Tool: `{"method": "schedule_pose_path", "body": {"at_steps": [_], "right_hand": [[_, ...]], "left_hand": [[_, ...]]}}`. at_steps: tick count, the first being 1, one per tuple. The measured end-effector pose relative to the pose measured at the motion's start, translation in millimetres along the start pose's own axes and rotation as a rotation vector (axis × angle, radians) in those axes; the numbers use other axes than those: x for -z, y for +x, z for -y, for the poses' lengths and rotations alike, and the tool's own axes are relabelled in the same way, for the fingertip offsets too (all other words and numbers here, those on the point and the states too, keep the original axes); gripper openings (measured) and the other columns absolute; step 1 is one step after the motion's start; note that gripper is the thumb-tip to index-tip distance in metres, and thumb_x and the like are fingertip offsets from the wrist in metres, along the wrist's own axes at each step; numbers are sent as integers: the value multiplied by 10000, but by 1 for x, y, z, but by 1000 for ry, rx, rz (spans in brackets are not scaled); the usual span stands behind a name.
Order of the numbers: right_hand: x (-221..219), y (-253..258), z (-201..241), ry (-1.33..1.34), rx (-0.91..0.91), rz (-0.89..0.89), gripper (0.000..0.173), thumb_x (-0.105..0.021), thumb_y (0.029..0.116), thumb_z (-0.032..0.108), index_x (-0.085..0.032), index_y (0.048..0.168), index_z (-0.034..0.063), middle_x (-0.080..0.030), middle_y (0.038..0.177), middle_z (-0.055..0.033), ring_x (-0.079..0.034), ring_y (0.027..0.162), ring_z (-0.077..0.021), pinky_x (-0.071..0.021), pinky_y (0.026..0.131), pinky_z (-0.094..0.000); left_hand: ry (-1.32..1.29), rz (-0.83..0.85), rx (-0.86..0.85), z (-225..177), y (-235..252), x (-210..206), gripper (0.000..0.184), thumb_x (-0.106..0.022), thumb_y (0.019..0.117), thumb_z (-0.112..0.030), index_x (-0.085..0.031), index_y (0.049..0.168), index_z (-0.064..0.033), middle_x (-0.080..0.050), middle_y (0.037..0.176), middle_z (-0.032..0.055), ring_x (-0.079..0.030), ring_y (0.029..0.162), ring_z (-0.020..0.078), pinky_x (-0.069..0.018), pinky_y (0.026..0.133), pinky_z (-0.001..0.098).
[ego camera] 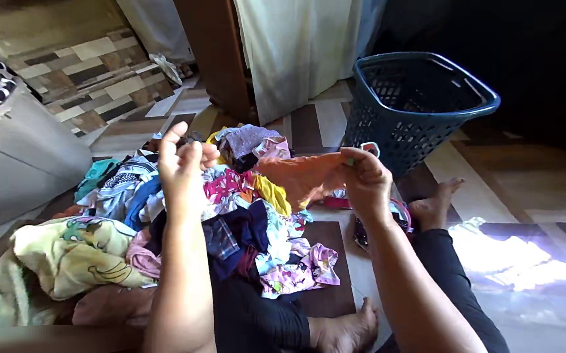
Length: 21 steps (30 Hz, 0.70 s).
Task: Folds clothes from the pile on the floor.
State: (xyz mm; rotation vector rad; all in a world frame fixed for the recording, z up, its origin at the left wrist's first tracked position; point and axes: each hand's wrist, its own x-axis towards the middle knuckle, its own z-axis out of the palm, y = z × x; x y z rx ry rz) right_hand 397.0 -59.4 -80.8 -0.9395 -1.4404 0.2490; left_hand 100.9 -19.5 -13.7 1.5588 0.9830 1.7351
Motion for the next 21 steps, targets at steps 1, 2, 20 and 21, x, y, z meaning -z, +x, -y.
{"method": "schedule_pose_path", "body": {"at_steps": [1,2,20,21], "right_hand": [[-2,-3,0,-25,39,13,264,-620,952,-39,-658,1211,-69,-716,1075,-131,-691,920,-80,-584,851,-258],[-5,-6,-1,-54,59,45,248,-617,950,-30,-669,1191,-60,-723,1049,-131,-694,889,-85,-590,826,-267],[-1,-34,15,302,-311,142,270,-595,946,-42,-666,1198,24,-727,955,39,-675,813,-8,-589,763,-214],[-2,-36,17,308,-325,151,276,-595,942,-44,-665,1201,20,-727,957,37,-674,811,-8,-589,762,-213]], "left_hand": [[20,21,-35,0,-3,3,417,-457,1047,-116,-363,1448,-54,-706,964,-36,-713,870,100,-602,828,306],[71,64,-37,5,-11,5,460,-476,1038,-142,-351,1472,-57,-702,1023,-32,-701,910,90,-591,841,301],[-462,213,693,63,-143,-34,365,-448,1044,-303,-576,1223,-12,-723,1033,29,-703,955,102,-596,863,310],[-475,185,719,62,-139,-35,344,-389,1064,-262,-561,1225,-11,-716,1032,45,-704,948,116,-598,855,317]]}}
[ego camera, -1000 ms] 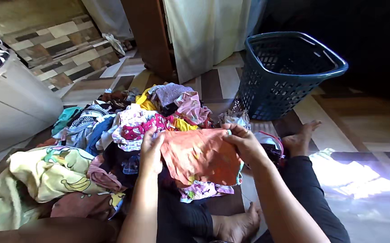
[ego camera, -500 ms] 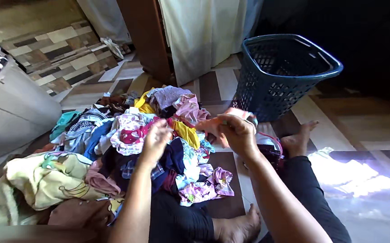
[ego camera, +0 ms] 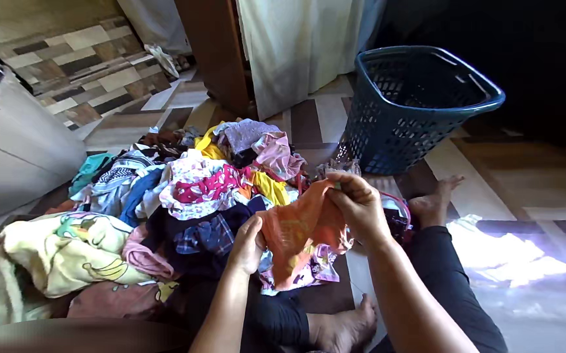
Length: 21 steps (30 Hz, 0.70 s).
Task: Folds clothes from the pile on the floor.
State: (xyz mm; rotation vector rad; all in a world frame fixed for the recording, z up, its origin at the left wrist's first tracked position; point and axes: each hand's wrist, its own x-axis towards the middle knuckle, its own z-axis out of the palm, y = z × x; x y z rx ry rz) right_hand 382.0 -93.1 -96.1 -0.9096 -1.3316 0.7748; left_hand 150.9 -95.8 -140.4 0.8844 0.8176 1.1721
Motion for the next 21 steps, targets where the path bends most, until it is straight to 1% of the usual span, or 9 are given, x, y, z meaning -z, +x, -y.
{"method": "schedule_pose_path", "body": {"at_steps": [2,4,6,9,13,15,18,19,21], "right_hand": [[-2,-3,2,-8,-18,18,297,-591,929,-47,-651,1216,-3,-725,956,26,-670,801,-7,-583,752,-207],[0,-5,6,-33,-30,48,322,-602,929,-47,-637,1247,-15,-729,965,12,-673,804,-6,-585,756,-203],[7,-6,12,-116,-83,94,315,-617,946,-23,-636,1260,-11,-731,966,7,-670,806,5,-578,762,-195],[21,-7,19,-201,-134,195,253,-632,953,19,-679,1202,24,-737,923,34,-668,778,27,-575,740,-173],[22,-2,19,-232,-130,229,204,-644,955,29,-698,1152,27,-729,852,37,-657,714,28,-574,692,-173],[17,8,11,-406,-137,211,188,-650,970,53,-709,1145,19,-711,827,-23,-634,679,-40,-558,671,-252],[5,27,4,-656,-124,148,197,-631,998,77,-718,1158,1,-719,907,-164,-682,779,-276,-558,749,-503],[2,32,4,-698,-86,106,200,-624,1000,78,-715,1159,-5,-724,934,-187,-698,812,-321,-558,767,-545],[-6,38,11,-733,40,7,210,-604,1001,65,-704,1171,-7,-730,963,-201,-711,822,-342,-564,760,-547]], "left_hand": [[-52,-74,61,-5,4,-4,355,-294,1101,-219,-570,1209,-23,-712,1019,68,-709,934,143,-606,837,339],[-58,-99,68,-10,3,-5,330,-320,1098,-177,-599,1165,-14,-718,989,82,-716,917,166,-612,834,365],[-33,-134,20,-20,-3,-7,289,-354,1090,-119,-626,1073,-22,-727,909,59,-724,852,148,-619,797,346],[11,-186,-107,-42,-14,-7,305,-366,1082,-89,-661,1006,-68,-736,850,11,-723,802,105,-622,769,310],[201,-261,-217,-60,-3,3,261,-413,1070,-79,-672,1036,-99,-727,845,-28,-704,765,55,-612,722,267],[365,-285,-195,-62,21,15,177,-478,1073,-124,-647,1054,-79,-684,875,-23,-664,784,51,-579,739,278],[543,-228,-232,-69,60,29,179,-531,1058,-148,-648,1107,-22,-652,954,4,-616,843,56,-540,802,304],[568,-212,-272,-76,70,29,168,-534,1055,-147,-638,1100,-24,-643,951,-3,-610,840,49,-538,800,298],[547,-181,-399,-97,80,21,159,-526,1040,-106,-639,1105,-13,-659,962,-15,-630,869,38,-548,827,282]]}}
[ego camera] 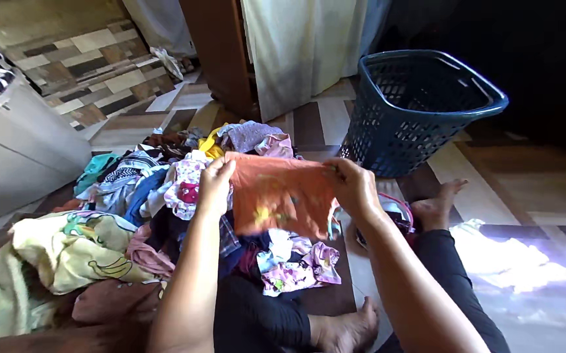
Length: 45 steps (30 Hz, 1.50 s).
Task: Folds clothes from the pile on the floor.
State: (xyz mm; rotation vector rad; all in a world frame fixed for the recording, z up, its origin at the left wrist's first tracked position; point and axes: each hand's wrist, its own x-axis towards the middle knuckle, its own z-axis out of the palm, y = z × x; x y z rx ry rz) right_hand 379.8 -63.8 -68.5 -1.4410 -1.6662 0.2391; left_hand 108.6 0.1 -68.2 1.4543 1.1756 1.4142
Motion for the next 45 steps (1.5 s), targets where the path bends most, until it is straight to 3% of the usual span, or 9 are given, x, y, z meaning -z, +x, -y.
{"method": "schedule_pose_path", "body": {"at_steps": [6,11,15,22,32,35,38,42,45], "right_hand": [[-25,-6,-4,19,272,-221,199,-626,961,37,-710,1128,-31,-736,1030,-184,-714,944,-342,-556,883,-544],[-97,-55,-40,12,112,143,193,-579,958,21,-754,1038,2,-749,1002,-179,-702,1008,-404,-514,910,-637],[-129,-95,-53,-49,-129,567,286,-497,1007,40,-724,1176,-4,-723,1150,-224,-629,1183,-452,-398,1062,-659],[-145,-112,-48,-21,-248,705,304,-492,1015,29,-688,1247,6,-695,1247,-202,-601,1256,-405,-378,1095,-632],[-140,-107,-68,185,-257,302,228,-597,896,15,-677,1083,-90,-550,1415,-294,-513,1329,-471,-396,1040,-670],[-132,-110,-67,310,-107,180,295,-542,887,34,-683,1109,-100,-683,1208,-254,-629,1188,-403,-415,1046,-623],[-116,-121,-56,312,-40,243,242,-555,872,46,-682,1021,-96,-718,979,-232,-683,1008,-403,-499,947,-571],[-128,-147,-60,325,-7,412,209,-599,919,57,-677,1062,-73,-724,944,-223,-718,907,-383,-553,861,-569],[-141,-155,-64,373,-108,474,275,-556,980,84,-656,1171,-87,-733,987,-232,-734,910,-350,-573,857,-540]], "left_hand": [[-45,44,-344,-12,-6,30,186,-514,1024,-98,-671,1122,-122,-695,1101,-89,-657,1045,56,-546,977,338],[153,-66,18,78,-78,59,248,-524,995,-49,-646,1162,88,-634,1285,147,-602,1183,146,-499,1033,348],[175,-114,187,136,-135,64,256,-498,990,17,-630,1155,162,-574,1376,268,-557,1295,230,-447,1096,355],[111,-92,142,135,-130,68,227,-494,969,16,-658,1068,137,-583,1363,233,-559,1272,165,-452,1071,292],[-71,-26,-89,124,-133,62,197,-506,920,4,-698,907,46,-535,1456,164,-481,1380,172,-413,1140,317],[-94,4,-157,115,-131,69,233,-523,943,-106,-741,864,-92,-598,1431,75,-488,1391,179,-404,1154,355],[-105,93,-224,106,-131,82,272,-538,975,-241,-805,1001,-196,-670,1361,15,-485,1415,215,-351,1201,395],[-115,178,-248,107,-131,92,272,-535,995,-297,-800,1026,-243,-732,1236,-13,-549,1357,205,-357,1202,391],[-130,57,-138,112,-134,86,276,-520,954,-139,-792,986,-175,-766,1127,-26,-683,1138,117,-516,1042,325]]}}
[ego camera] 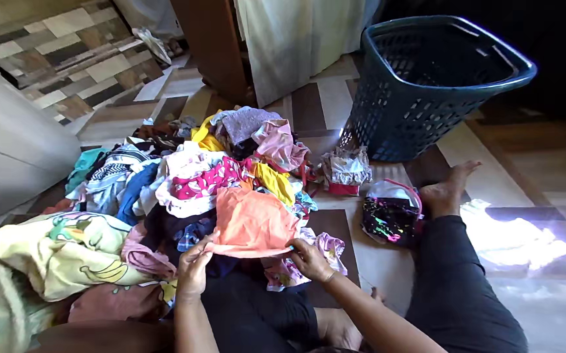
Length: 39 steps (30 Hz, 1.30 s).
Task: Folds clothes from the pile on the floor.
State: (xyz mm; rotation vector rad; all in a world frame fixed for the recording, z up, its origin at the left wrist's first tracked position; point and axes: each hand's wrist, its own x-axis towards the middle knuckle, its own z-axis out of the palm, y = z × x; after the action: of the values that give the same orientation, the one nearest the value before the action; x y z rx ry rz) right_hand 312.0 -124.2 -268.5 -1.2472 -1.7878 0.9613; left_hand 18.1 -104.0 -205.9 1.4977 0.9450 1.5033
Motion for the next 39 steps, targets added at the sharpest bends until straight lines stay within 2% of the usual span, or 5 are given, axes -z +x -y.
{"method": "schedule_pose_path", "body": {"at_steps": [7,19,24,34,39], "right_hand": [[15,40,13,-11,-313,72,368,-440,1080,172,-590,1293,-89,-687,1105,-276,-682,1044,-383,-511,970,-538],[23,74,0,-238,-564,297,503,-414,1103,390,-628,1240,-44,-660,1218,-274,-614,1211,-417,-439,1043,-598],[28,69,-18,-282,-422,436,572,-719,943,437,-630,1246,-41,-675,1128,-286,-641,1101,-457,-463,977,-655],[87,37,-45,-509,-637,529,357,-559,1027,286,-673,1202,-5,-661,1231,-255,-602,1211,-434,-433,999,-664],[93,32,-57,-79,-765,357,318,-518,1057,160,-617,1201,-106,-622,1188,-302,-600,1108,-375,-442,997,-540]], "left_hand": [[317,-204,268,19,21,-22,186,-493,994,19,-634,1058,122,-675,945,56,-626,873,-7,-526,827,187],[849,-69,426,50,21,-25,285,-480,1039,-44,-661,1186,119,-697,1116,284,-675,1087,370,-489,1000,515],[918,-19,471,53,25,-25,296,-472,1043,-47,-655,1220,103,-685,1178,284,-656,1150,394,-464,1039,546],[942,0,536,55,27,-26,309,-466,1055,-68,-644,1256,85,-674,1215,279,-639,1187,394,-446,1065,542],[954,-20,518,52,25,-30,307,-461,1057,-65,-653,1242,86,-682,1201,280,-643,1180,407,-446,1054,562]]}}
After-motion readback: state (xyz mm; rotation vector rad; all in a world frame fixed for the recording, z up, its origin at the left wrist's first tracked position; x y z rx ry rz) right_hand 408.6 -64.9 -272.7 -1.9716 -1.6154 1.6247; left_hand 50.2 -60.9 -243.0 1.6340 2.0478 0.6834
